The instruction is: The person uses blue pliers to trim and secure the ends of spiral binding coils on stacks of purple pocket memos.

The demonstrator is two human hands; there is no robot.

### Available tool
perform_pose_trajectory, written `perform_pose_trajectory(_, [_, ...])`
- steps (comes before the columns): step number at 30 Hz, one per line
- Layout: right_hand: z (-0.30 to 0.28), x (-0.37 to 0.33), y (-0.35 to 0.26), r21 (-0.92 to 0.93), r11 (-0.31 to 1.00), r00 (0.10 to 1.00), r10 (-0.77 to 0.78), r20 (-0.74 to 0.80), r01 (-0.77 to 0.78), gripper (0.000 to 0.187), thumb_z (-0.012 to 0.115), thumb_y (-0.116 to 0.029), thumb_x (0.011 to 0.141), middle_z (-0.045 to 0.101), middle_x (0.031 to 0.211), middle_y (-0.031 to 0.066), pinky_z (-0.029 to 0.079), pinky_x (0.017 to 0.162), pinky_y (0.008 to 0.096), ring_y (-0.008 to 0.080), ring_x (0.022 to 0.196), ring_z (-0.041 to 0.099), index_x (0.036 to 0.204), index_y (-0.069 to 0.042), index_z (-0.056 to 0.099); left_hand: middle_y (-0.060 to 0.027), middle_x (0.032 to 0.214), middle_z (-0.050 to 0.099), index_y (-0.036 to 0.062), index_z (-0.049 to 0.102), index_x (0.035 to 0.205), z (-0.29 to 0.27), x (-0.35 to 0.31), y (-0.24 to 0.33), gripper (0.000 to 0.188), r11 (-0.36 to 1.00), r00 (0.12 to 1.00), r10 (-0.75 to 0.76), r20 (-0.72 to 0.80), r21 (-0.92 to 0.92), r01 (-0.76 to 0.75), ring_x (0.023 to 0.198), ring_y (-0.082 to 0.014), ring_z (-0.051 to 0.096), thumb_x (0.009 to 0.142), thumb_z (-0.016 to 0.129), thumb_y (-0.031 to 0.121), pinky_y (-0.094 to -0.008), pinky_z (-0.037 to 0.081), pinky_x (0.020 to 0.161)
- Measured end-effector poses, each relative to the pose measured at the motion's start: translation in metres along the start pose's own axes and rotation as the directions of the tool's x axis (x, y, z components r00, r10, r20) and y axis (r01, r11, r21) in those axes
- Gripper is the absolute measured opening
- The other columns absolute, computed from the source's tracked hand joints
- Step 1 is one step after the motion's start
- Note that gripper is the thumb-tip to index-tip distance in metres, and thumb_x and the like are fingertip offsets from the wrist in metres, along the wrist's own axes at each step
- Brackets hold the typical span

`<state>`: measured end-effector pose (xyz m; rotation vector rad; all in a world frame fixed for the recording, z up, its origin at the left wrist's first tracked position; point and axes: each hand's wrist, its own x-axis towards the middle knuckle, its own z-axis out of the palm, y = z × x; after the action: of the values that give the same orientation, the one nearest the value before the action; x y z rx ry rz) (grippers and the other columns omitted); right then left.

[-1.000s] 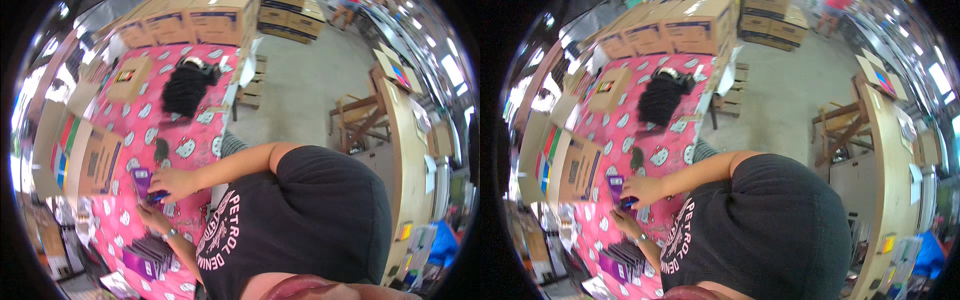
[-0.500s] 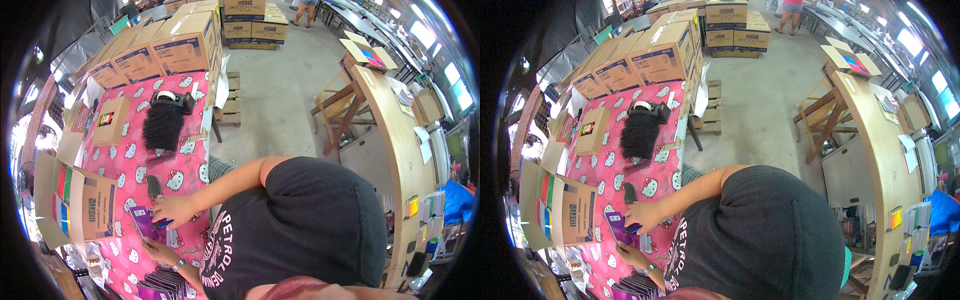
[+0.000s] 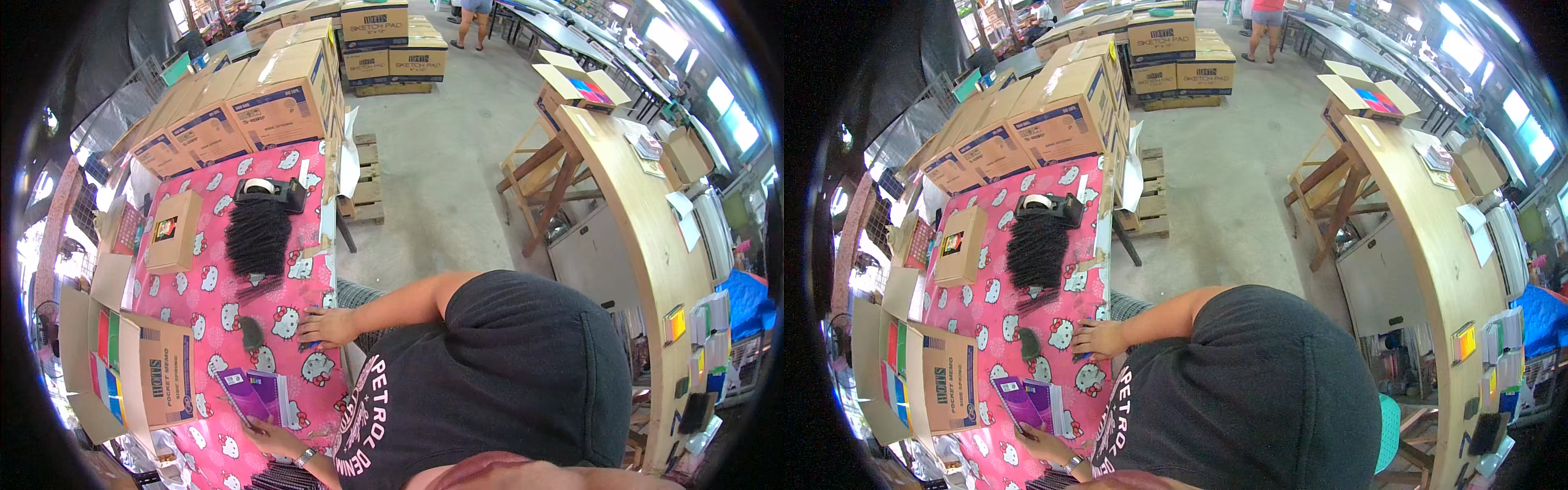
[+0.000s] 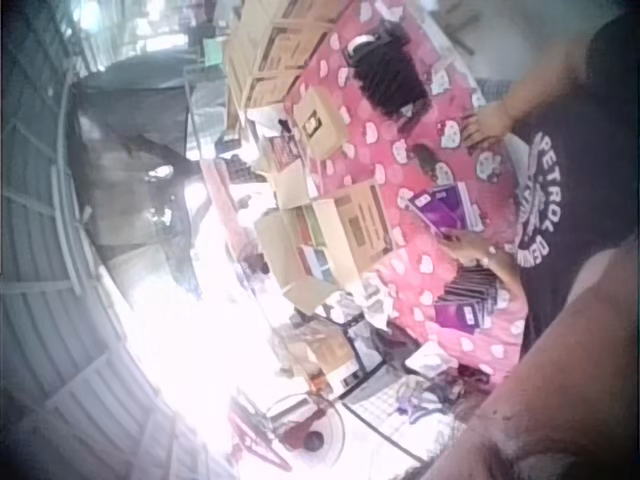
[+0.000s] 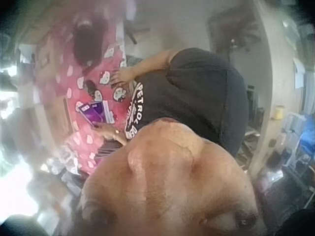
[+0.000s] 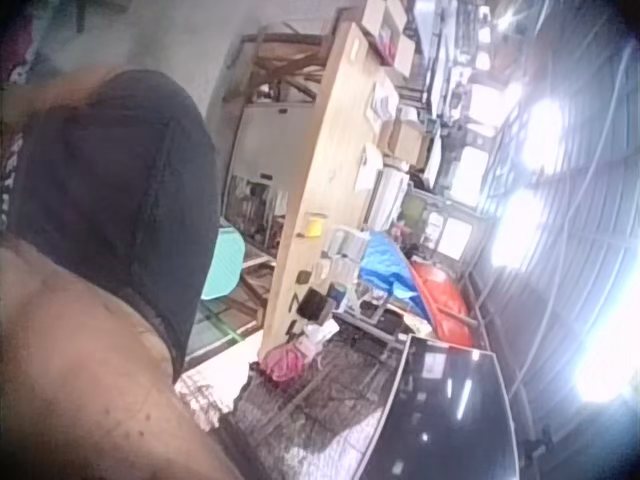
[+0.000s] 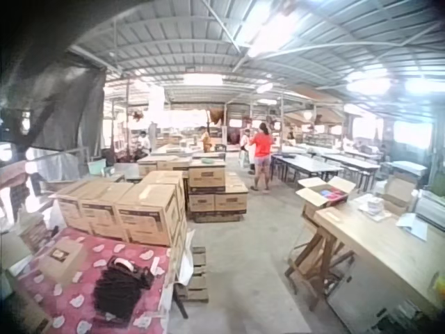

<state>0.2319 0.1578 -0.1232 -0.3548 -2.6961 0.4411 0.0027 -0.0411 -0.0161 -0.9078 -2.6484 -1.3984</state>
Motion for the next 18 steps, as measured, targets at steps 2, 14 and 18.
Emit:
perform_pose_trajectory(2, [0.000,0.000,-0.002,-0.020,1.000,1.000,-0.022,-0.014,0.021,0.060,0.061,-0.036,0.083,0.044,0.138,0.0110,0.023,0.111,0.0534,0.0299,0.131,0.038,0.135,-0.010,0.045,-0.0230,0.100,0.065,-0.0099,0.049,0.125,0.001,-0.001,0.003,0.043,1.000,1.000,0.015,-0.009,-0.003,-0.015,0.065,-0.0238,0.068,0.099,0.050,0.025,-0.0308,0.054,0.053])
perform_pose_trajectory(14, [-0.019,0.017,0.013,0.036,0.987,0.988,-0.154,-0.025,0.155,0.065,0.069,-0.042,0.071,0.050,0.124,0.0120,0.033,0.102,0.0504,0.0313,0.120,0.045,0.126,-0.012,0.052,-0.0216,0.094,0.066,-0.0107,0.050,0.122,0.002,0.007,-0.013,0.040,1.000,1.000,0.020,-0.010,-0.010,-0.021,0.059,-0.0197,0.063,0.099,0.050,0.022,-0.0293,0.053,0.049])
perform_pose_trajectory(18, [-0.016,0.018,0.014,0.062,0.986,0.986,-0.155,-0.055,0.158,0.065,0.069,-0.041,0.070,0.050,0.123,0.0128,0.033,0.102,0.0503,0.0316,0.120,0.045,0.126,-0.012,0.052,-0.0216,0.094,0.066,-0.0113,0.050,0.123,0.001,0.004,-0.009,0.040,0.994,0.995,0.094,-0.039,-0.050,-0.096,0.058,-0.0195,0.064,0.099,0.050,0.020,-0.0285,0.053,0.049])
